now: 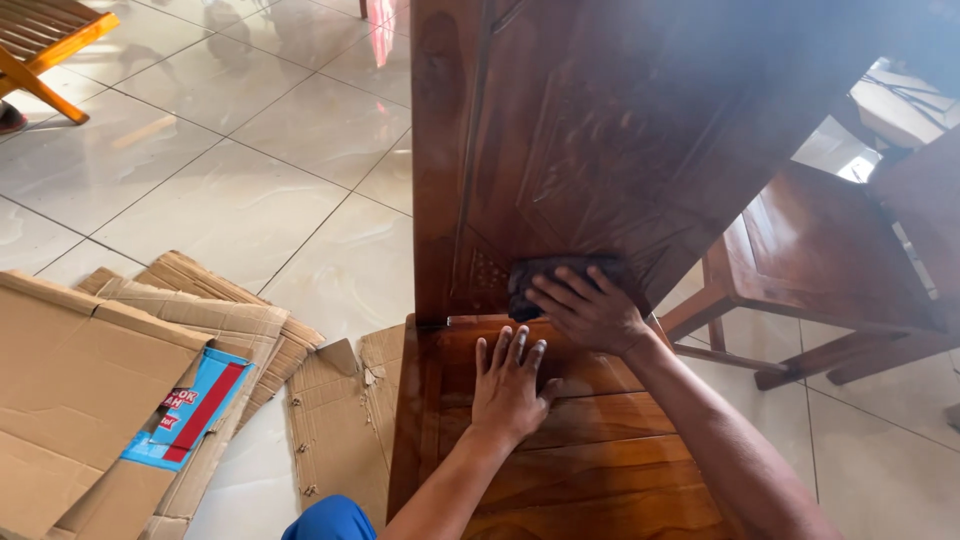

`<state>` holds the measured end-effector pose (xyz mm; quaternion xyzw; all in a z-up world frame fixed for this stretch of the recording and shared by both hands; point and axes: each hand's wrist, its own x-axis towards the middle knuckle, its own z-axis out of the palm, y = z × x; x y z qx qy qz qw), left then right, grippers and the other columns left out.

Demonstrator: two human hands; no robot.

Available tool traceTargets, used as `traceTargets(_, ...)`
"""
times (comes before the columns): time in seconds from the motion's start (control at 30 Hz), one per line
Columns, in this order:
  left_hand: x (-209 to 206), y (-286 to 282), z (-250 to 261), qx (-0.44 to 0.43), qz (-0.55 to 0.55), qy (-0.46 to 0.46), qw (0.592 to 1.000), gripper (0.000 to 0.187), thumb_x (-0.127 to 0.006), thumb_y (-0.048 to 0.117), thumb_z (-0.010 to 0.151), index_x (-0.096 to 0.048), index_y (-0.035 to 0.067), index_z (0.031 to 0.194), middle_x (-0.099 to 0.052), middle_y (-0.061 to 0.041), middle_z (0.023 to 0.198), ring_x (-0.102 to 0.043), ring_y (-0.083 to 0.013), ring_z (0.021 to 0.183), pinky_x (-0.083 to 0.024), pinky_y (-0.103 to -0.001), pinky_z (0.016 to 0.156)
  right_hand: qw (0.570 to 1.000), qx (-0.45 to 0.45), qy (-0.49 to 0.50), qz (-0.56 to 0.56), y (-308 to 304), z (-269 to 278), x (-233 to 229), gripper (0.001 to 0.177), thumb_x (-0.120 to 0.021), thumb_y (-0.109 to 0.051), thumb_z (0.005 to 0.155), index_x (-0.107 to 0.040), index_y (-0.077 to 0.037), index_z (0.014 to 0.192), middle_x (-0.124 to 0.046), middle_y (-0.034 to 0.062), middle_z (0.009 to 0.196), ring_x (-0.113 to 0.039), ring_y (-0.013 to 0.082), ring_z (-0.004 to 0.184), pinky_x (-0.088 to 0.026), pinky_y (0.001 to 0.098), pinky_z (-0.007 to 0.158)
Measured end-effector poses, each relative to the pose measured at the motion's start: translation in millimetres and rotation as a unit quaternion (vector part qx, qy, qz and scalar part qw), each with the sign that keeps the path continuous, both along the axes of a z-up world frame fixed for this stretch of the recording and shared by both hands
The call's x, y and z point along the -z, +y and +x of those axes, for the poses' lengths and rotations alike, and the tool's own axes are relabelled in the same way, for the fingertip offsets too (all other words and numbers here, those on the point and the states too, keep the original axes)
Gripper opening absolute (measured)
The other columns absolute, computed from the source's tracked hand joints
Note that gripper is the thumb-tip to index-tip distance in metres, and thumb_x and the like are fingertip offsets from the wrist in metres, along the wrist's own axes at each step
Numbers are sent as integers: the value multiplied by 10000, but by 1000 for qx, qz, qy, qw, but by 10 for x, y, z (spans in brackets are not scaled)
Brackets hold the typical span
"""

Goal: Wiping a wooden chair with a cloth and wrapping its legs with cardboard strips secured by plastic ties.

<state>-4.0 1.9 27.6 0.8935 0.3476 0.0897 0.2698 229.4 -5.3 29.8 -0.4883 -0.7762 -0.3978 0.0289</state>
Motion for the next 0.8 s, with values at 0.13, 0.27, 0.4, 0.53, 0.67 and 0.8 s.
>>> traceTargets(0.13,135,-16,3,-11,36,-57,998,614,-621,440,941,-536,68,1422,-343,-198,1603,-197,-404,1524,-76,-622,1199,999,-33,-26,-15,192,80,-339,539,-562,-472,1035,-487,-319,1546,-478,-103,1588,-374,133,1466,-138,439,1236)
traceTargets(0.27,142,-11,5,-1,17,-27,999,635,-600,484,957,-505,96,1450,-313,-176,1618,-173,-384,1533,-36,-610,1213,989,37,116,86,519,-36,-784,604,-407,-530,1112,-338,-207,1617,-190,90,1691,-169,338,1567,-172,659,1235)
traceTargets(0.4,83,2,10,7,-15,-3,1000,650,-555,508,980,-458,111,1485,-254,-170,1643,-113,-374,1547,11,-608,1223,980,54,145,125,762,-207,-650,629,-429,-555,1120,-353,-186,1624,-268,124,1685,-166,377,1561,-50,650,1245)
traceTargets(0.53,83,16,-4,6,-3,-6,1000,648,-575,497,971,-486,85,1463,-280,-192,1628,-141,-387,1541,-20,-614,1213,998,-61,-13,31,699,-520,-580,590,-448,-526,1136,-354,-235,1640,-245,9,1701,-190,243,1559,-136,529,1220)
traceTargets(0.67,37,13,-23,6,-7,-29,1000,638,-584,472,969,-502,56,1445,-279,-211,1624,-135,-407,1537,-30,-633,1200,977,-183,-99,-53,760,-701,-827,578,-495,-333,1038,-407,-231,1600,-328,-74,1681,-230,114,1549,-116,373,1263)
traceTargets(0.8,14,11,-34,10,-23,-18,1000,628,-570,469,977,-470,91,1467,-270,-191,1631,-129,-392,1541,-15,-615,1210,978,-196,-71,31,1045,-709,-1185,532,-515,-404,1115,-400,-231,1605,-247,0,1702,-111,202,1584,42,440,1301)
